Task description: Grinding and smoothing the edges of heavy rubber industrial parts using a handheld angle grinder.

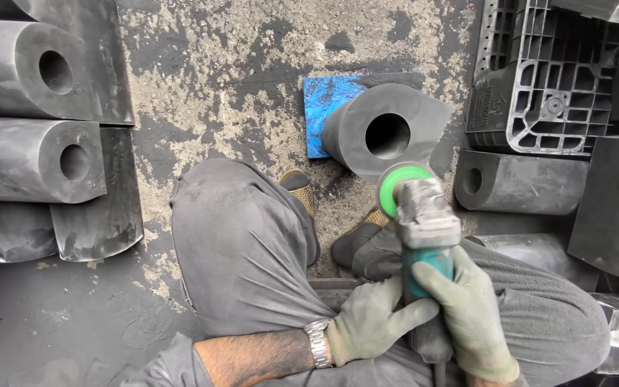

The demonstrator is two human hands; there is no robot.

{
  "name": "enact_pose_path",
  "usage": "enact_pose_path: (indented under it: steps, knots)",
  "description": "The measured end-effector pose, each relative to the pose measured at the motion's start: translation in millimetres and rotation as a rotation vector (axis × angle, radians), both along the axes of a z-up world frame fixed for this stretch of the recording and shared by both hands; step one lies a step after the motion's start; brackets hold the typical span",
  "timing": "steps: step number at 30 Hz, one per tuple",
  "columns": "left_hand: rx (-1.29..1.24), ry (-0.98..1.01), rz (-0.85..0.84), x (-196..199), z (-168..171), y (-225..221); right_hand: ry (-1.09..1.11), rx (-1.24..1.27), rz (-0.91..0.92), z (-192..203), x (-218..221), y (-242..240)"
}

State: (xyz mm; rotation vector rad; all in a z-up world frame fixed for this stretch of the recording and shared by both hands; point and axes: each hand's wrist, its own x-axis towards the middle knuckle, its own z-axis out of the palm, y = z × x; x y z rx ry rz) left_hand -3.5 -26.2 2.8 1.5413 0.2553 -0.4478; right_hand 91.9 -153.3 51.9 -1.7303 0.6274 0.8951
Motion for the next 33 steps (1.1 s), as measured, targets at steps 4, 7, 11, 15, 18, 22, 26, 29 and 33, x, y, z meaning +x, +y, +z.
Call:
enact_pose_path:
  steps: [4,7,11,15,18,22,26,29,33]
  knots:
    - [0.062,-0.13,0.014,29,-6,-4,-0.103,0.035,-0.04,-10,26,3]
    - [0.117,-0.138,0.056,36,-12,-8,-0.166,-0.067,-0.048,-9,38,10]
    - [0.192,-0.264,0.049,16,-8,-1,-0.112,0.047,0.012,-8,21,6]
    - [0.017,-0.118,-0.006,0,-2,-1,-0.061,-0.163,0.184,1,-1,-6]
    - [0.05,-0.137,-0.085,2,-9,-8,-0.042,0.058,-0.073,-8,-6,-19]
    - [0.083,-0.175,-0.124,11,-2,-4,-0.08,0.006,-0.138,-10,-5,-15]
    - [0.047,-0.099,-0.064,-6,-2,-3,-0.038,0.048,-0.028,-6,-14,-12]
    - [0.022,-0.08,-0.059,-9,-4,-4,0.003,-0.017,0.046,0,-12,-8]
    - [0.06,-0.138,-0.04,2,-12,-8,-0.075,0.019,-0.063,-6,-5,-5]
